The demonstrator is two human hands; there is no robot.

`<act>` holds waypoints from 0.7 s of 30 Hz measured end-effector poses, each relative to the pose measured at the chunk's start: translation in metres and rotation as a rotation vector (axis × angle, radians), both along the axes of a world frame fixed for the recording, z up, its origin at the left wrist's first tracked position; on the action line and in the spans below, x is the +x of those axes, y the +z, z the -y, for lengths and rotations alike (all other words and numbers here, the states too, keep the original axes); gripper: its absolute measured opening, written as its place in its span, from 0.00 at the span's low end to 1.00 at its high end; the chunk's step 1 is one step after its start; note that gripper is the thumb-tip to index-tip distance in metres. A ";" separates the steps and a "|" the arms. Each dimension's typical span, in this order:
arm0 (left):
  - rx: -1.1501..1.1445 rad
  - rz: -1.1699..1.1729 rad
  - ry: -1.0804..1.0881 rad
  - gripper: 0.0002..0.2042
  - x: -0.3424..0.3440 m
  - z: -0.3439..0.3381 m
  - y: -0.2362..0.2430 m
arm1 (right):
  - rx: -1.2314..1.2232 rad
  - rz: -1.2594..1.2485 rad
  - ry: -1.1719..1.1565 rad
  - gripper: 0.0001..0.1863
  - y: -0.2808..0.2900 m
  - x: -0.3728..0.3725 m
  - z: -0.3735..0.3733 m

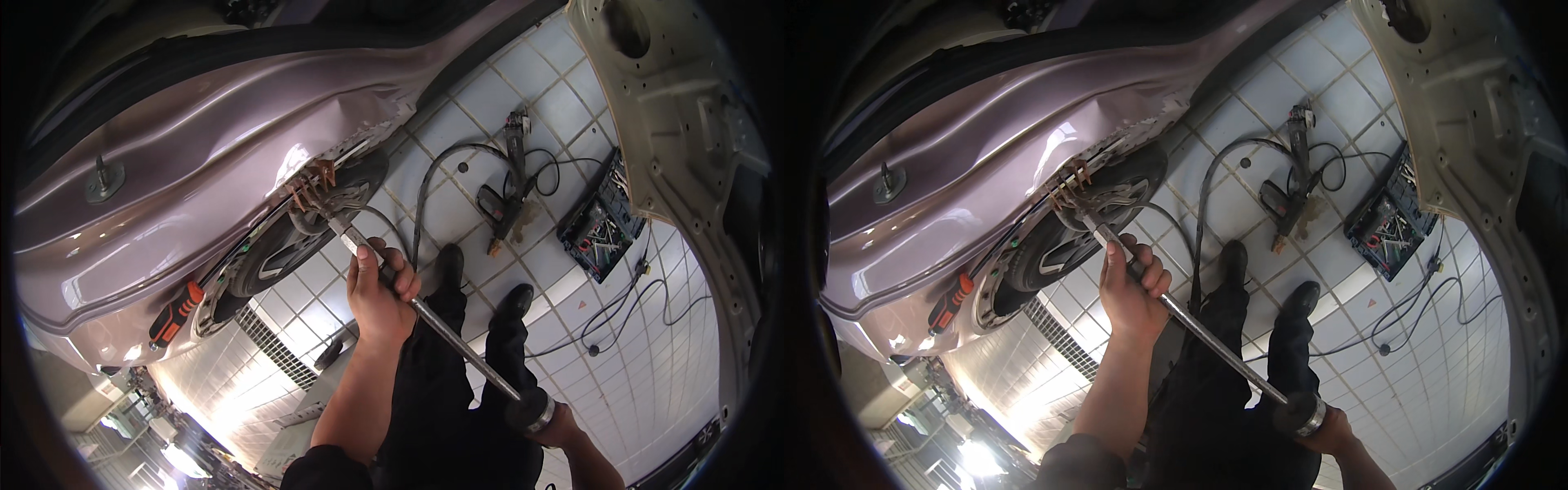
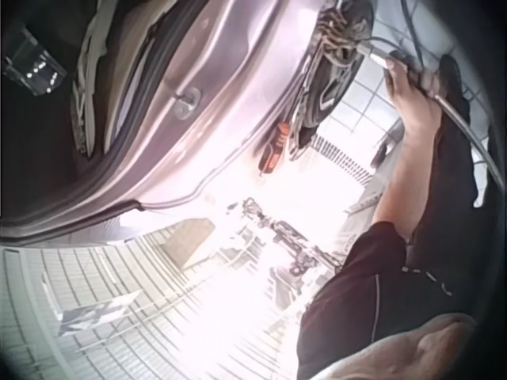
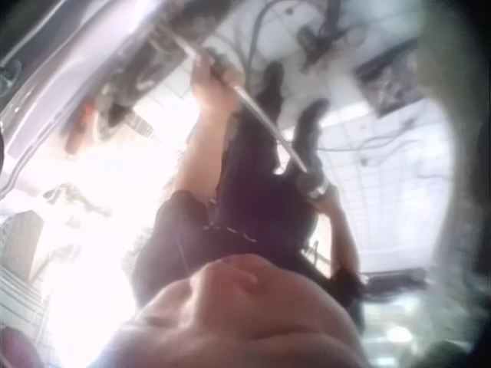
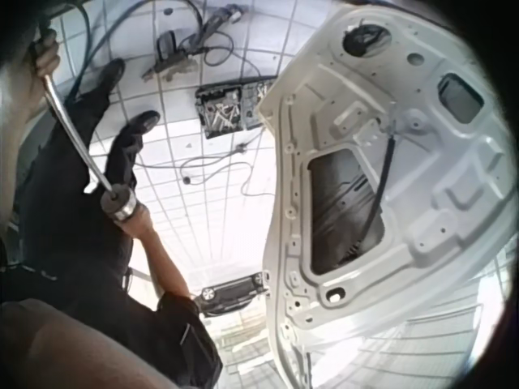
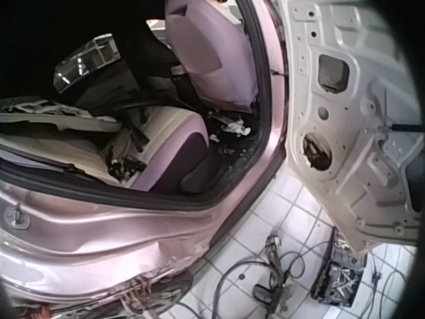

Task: The person uses a heat gun to apply heat to the rear quarter panel of a car, then uses a screwdriver and a hammer to push out a dent. Another person assists by holding the car door open. The person continues to heat and hammer the panel to smooth the surface.

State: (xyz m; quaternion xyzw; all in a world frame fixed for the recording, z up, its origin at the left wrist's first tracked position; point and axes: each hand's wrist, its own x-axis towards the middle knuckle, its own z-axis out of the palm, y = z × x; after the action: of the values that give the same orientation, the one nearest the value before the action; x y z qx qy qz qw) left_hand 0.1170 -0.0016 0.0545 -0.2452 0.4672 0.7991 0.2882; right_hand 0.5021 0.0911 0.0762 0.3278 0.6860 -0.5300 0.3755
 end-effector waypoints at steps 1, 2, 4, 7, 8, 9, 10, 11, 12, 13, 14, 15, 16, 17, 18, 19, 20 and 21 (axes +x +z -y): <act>-0.004 -0.002 0.001 0.13 0.001 0.000 0.000 | 0.003 0.007 -0.013 0.31 -0.002 0.003 0.001; -0.009 -0.004 -0.001 0.13 0.002 0.000 0.000 | -0.006 0.023 -0.022 0.31 -0.003 0.005 0.001; -0.024 0.000 -0.014 0.12 0.005 -0.001 0.002 | -0.026 0.054 -0.040 0.31 -0.004 0.010 0.001; -0.035 0.011 -0.026 0.12 0.006 -0.003 0.001 | -0.025 0.100 -0.077 0.32 -0.003 0.010 0.002; -0.040 -0.001 -0.028 0.12 0.005 -0.002 0.003 | -0.029 0.117 -0.068 0.32 -0.003 0.008 0.001; -0.039 -0.003 -0.017 0.12 0.005 -0.001 0.003 | -0.033 0.134 -0.058 0.32 -0.002 0.006 0.000; -0.039 -0.005 -0.006 0.12 0.007 0.000 0.003 | -0.036 0.151 -0.048 0.33 -0.004 0.004 0.000; -0.024 0.012 0.000 0.12 0.005 -0.001 0.000 | -0.028 0.176 -0.048 0.33 -0.003 0.006 0.002; 0.000 0.015 0.001 0.12 0.006 0.000 -0.003 | -0.026 0.190 -0.041 0.33 -0.005 0.015 0.004; 0.013 0.011 0.000 0.12 0.004 0.001 -0.003 | -0.023 0.204 -0.035 0.33 -0.008 0.020 0.006; 0.022 0.010 0.003 0.12 0.005 0.002 -0.004 | -0.013 0.191 -0.012 0.33 -0.008 0.018 0.005; 0.032 0.010 0.006 0.12 0.006 0.002 -0.004 | -0.002 0.178 0.010 0.33 -0.006 0.013 0.003; 0.027 0.003 0.007 0.12 0.005 0.002 -0.003 | 0.009 0.166 0.032 0.33 -0.005 0.011 0.002; 0.023 -0.003 0.007 0.12 0.005 0.001 -0.002 | 0.007 0.150 0.014 0.33 -0.005 0.011 0.002; 0.018 -0.009 0.007 0.12 0.005 0.001 -0.001 | 0.005 0.135 -0.005 0.33 -0.006 0.012 0.002; 0.022 -0.006 0.006 0.12 0.005 0.000 -0.001 | 0.006 0.123 -0.026 0.33 -0.006 0.012 0.002; 0.024 -0.004 0.004 0.12 0.005 0.000 -0.002 | 0.016 0.115 -0.013 0.33 -0.006 0.012 0.002; 0.025 -0.002 0.002 0.12 0.004 0.000 -0.002 | 0.025 0.107 -0.001 0.33 -0.006 0.011 0.002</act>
State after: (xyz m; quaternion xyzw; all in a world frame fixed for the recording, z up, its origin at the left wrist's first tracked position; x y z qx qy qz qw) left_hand 0.1215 -0.0020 0.0522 -0.2414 0.4570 0.8055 0.2900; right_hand 0.5133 0.0891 0.0698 0.3605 0.6716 -0.5032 0.4071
